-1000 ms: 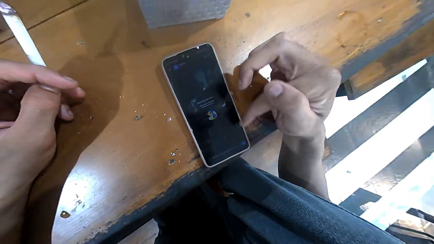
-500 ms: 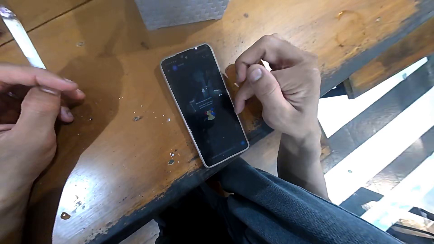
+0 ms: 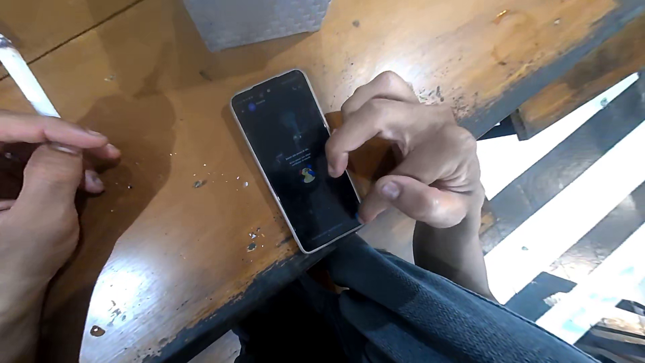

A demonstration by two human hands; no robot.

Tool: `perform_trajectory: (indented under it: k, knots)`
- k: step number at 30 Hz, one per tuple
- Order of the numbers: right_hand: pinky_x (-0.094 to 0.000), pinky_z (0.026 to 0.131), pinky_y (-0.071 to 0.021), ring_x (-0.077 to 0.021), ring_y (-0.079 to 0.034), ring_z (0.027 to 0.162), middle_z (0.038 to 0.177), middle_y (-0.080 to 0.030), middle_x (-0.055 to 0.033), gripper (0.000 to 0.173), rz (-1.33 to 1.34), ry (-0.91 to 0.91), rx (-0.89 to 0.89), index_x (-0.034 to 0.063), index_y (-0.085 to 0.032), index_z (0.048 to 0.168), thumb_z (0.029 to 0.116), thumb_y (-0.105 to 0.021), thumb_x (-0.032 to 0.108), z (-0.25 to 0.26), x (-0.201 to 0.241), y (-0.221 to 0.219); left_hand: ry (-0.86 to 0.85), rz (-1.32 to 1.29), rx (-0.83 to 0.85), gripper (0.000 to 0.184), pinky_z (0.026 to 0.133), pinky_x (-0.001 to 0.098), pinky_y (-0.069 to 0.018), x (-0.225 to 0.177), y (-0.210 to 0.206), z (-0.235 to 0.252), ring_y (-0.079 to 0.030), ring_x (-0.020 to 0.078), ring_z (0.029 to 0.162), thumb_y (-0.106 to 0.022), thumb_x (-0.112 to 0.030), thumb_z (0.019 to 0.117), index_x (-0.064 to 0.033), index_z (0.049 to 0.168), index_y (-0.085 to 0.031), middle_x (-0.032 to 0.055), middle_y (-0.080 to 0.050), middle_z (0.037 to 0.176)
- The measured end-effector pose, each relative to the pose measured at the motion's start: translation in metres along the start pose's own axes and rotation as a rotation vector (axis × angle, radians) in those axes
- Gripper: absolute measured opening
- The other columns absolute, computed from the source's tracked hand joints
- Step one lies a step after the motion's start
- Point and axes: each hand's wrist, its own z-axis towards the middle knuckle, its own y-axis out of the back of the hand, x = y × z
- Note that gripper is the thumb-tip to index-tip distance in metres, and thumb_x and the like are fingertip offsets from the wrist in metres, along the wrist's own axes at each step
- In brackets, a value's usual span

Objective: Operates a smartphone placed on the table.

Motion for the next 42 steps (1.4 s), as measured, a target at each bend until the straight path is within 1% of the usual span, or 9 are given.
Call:
perform_trajectory:
  k: [6,10,12,16,21,28,32,39,42]
  knots:
    - [-0.0384,0.09,-0.0466,-0.0238,-0.06,0.109,0.098,-0.071,-0.0121,0.039,0.061,-0.009,-0.116,0.0091,-0.058,0.057,0.0953,-0.05,0.015,-0.001,-0.005,0.0,-0.023,-0.006,0.009,0.018,0.065,0.012,-0.0477,0.002,0.0,0.001,-0.058,-0.0035,0.072,-0.048,-0.014,0.1048,-0.0105,0.107,-0.065,-0.0097,-0.069,0.096]
    - [-0.0311,0.076,-0.0494,-0.016,-0.06,0.091,0.095,-0.066,-0.0129,0.036,-0.145,-0.209,-0.263,0.0044,-0.068,0.07,0.0986,-0.047,0.012,0.001,-0.005,-0.004,-0.026,-0.014,0.012,0.017,0.064,0.0112,-0.0476,0.006,0.002,0.001,-0.058,-0.0042,0.072,-0.048,-0.014,0.1054,-0.0107,0.108,-0.064,-0.0105,-0.069,0.097]
    - [-0.0322,0.079,-0.0472,-0.0169,-0.059,0.094,0.097,-0.067,-0.0133,0.039,-0.198,-0.216,-0.207,0.0065,-0.072,0.07,0.1003,-0.049,0.014,0.002,-0.005,-0.005,-0.024,-0.013,0.017,0.017,0.065,0.012,-0.048,0.008,0.003,0.0,-0.058,-0.0033,0.073,-0.048,-0.014,0.1054,-0.0104,0.109,-0.065,-0.0095,-0.068,0.097]
    - [-0.0414,0.089,-0.0414,-0.0203,-0.056,0.105,0.104,-0.07,-0.0086,0.038,-0.179,-0.149,-0.068,0.0129,-0.081,0.086,0.1029,-0.049,0.023,0.003,-0.003,-0.002,0.0,0.001,0.001,0.017,0.064,0.0116,-0.0479,0.001,0.0,0.001,-0.058,-0.0035,0.072,-0.048,-0.014,0.1052,-0.0105,0.108,-0.065,-0.01,-0.069,0.095]
    - [-0.03,0.081,-0.0511,-0.0141,-0.06,0.093,0.096,-0.067,-0.0118,0.045,-0.127,-0.243,-0.239,0.002,-0.073,0.078,0.1069,-0.04,0.014,0.003,-0.006,-0.002,0.009,0.012,0.007,0.016,0.066,0.0128,-0.0486,-0.002,0.001,0.0,-0.059,-0.0025,0.074,-0.049,-0.016,0.1055,-0.0109,0.108,-0.065,-0.0092,-0.068,0.095]
    - [-0.0425,0.091,-0.0401,-0.0204,-0.054,0.109,0.113,-0.067,-0.0093,0.044,-0.206,-0.199,-0.038,0.0169,-0.081,0.089,0.1048,-0.047,0.04,0.005,-0.003,0.0,-0.021,0.022,-0.003,0.017,0.063,0.0124,-0.0484,-0.004,0.0,0.001,-0.059,-0.0032,0.07,-0.05,-0.016,0.1053,-0.0096,0.109,-0.065,-0.0095,-0.069,0.093]
    - [-0.0327,0.087,-0.0482,-0.0154,-0.059,0.101,0.103,-0.067,-0.011,0.049,-0.1,-0.236,-0.231,0.0042,-0.075,0.085,0.1093,-0.038,0.025,0.004,-0.007,0.001,-0.049,0.016,0.012,0.017,0.064,0.0133,-0.0489,0.001,0.003,0.0,-0.06,-0.002,0.072,-0.05,-0.014,0.1052,-0.0087,0.113,-0.064,-0.0064,-0.07,0.099]
    - [-0.0265,0.078,-0.0518,-0.0113,-0.061,0.092,0.098,-0.064,-0.0094,0.041,-0.171,-0.317,-0.288,0.0014,-0.073,0.086,0.1077,-0.043,0.017,0.006,-0.007,-0.003,-0.054,0.031,0.025,0.018,0.061,0.0138,-0.0478,0.003,0.007,0.001,-0.06,-0.0007,0.07,-0.05,-0.014,0.1041,-0.0081,0.114,-0.064,-0.0032,-0.071,0.102]
    - [-0.0308,0.081,-0.0513,-0.0144,-0.06,0.095,0.102,-0.066,-0.0109,0.039,-0.23,-0.302,-0.23,0.0039,-0.076,0.087,0.1069,-0.048,0.022,0.006,-0.006,-0.003,-0.062,0.027,0.018,0.018,0.061,0.0147,-0.049,0.005,0.007,0.001,-0.061,0.0006,0.071,-0.05,-0.013,0.1037,-0.0069,0.114,-0.064,-0.002,-0.071,0.102]
